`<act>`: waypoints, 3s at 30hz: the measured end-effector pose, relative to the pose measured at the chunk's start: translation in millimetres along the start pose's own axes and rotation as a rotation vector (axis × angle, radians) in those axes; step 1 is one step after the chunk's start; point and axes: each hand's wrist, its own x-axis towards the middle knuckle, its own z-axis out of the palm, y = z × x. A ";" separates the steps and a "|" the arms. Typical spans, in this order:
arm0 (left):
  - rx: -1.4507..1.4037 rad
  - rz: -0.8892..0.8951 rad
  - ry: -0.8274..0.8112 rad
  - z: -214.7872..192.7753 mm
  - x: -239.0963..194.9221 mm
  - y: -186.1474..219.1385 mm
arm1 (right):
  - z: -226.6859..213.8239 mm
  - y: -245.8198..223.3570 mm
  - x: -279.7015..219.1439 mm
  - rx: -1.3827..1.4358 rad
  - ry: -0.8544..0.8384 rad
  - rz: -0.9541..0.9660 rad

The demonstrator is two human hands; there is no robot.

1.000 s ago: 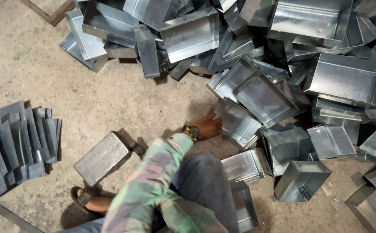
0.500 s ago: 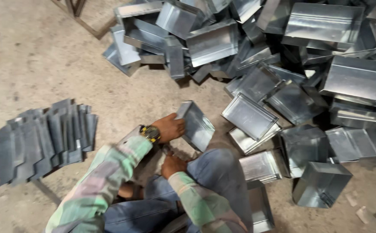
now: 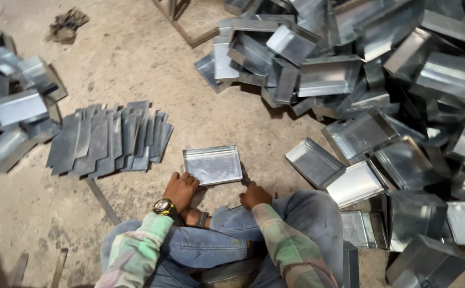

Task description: The person shapes and flattens metal trays using a hammer while sitting on the floor, handling one tray at a time from a large pile.

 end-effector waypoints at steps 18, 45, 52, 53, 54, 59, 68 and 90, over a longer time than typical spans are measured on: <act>-0.193 -0.476 0.109 25.5 75.3 43.9 | 4.2 32.8 24.0 0.257 0.360 -0.156; -0.193 -0.693 0.145 47.5 114.6 5.3 | -73.9 -4.4 -89.8 0.503 0.595 -0.493; -0.194 -0.714 0.143 51.8 117.5 5.5 | -43.9 -11.5 -43.3 0.310 0.589 -0.514; -0.205 -0.718 0.123 52.3 118.2 11.3 | -41.2 -8.4 -35.6 0.225 0.573 -0.503; -0.205 -0.727 0.109 49.5 117.5 11.7 | -39.8 -5.6 -33.1 0.246 0.633 -0.566; -0.287 -0.744 0.009 24.0 97.4 28.5 | -64.6 -3.3 -79.3 0.644 0.477 -0.505; -0.337 -0.760 -0.065 -0.7 72.7 60.5 | -67.4 -26.0 -69.9 0.910 0.595 -0.865; -0.287 -0.775 0.077 18.8 72.1 83.7 | -59.8 -24.3 -49.1 0.473 0.564 -0.651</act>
